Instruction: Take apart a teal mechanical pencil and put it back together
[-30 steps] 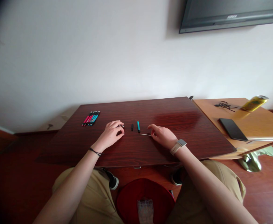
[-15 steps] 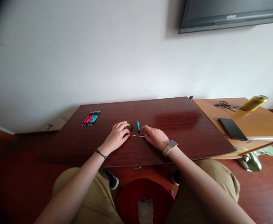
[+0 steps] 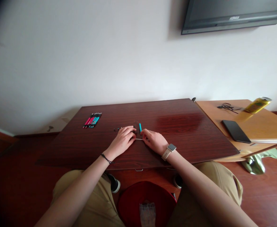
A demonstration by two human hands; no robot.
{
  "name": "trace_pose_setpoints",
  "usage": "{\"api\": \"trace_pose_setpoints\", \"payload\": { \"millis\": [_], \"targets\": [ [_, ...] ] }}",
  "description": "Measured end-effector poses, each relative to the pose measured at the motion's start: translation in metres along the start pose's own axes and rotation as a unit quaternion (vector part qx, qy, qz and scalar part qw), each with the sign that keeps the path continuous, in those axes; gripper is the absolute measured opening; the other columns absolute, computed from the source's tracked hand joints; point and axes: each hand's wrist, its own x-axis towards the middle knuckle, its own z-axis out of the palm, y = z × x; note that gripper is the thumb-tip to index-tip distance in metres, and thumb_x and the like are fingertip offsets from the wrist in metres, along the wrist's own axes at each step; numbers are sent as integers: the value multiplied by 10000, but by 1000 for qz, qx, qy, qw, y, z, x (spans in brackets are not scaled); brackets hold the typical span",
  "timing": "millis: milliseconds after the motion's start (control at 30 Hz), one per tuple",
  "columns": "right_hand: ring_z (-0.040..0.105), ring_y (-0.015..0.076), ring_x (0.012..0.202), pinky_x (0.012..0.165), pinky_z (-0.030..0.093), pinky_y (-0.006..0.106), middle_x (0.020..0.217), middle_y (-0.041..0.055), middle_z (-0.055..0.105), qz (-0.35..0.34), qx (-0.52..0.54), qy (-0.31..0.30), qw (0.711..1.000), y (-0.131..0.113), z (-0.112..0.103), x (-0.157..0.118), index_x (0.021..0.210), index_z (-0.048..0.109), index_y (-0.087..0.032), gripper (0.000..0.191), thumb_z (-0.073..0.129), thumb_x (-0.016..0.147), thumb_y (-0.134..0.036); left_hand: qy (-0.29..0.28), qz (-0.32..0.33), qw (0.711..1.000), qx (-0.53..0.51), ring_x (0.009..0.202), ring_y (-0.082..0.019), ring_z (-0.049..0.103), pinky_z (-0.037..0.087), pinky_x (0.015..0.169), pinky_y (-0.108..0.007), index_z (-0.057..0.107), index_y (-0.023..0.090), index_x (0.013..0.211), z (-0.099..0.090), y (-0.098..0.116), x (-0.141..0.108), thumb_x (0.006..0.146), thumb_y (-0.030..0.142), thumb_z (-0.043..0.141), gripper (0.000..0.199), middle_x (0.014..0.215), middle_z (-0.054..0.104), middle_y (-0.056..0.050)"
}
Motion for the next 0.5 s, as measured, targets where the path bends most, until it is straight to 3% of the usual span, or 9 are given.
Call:
{"api": "trace_pose_setpoints", "payload": {
  "millis": [300, 500],
  "targets": [
    [737, 193, 855, 742, 506, 270, 1064, 34, 781, 10, -21, 4, 1000, -11, 4, 1, 1224, 613, -262, 208, 577, 1032, -193, 3, 17, 1000, -20, 1432, -290, 531, 423, 1235, -514, 708, 214, 1064, 2, 2, 4, 1044, 224, 628, 83, 1417, 668, -92],
    [750, 192, 862, 726, 484, 264, 1076, 32, 793, 36, -39, -9, 999, -15, -1, -1, 1232, 621, -250, 231, 596, 1009, -192, 30, 27, 999, 34, 1453, -288, 516, 404, 1228, -534, 702, 230, 1309, 2, -27, 8, 1037, 78, 534, 354, 1450, 674, -79]
  ]
}}
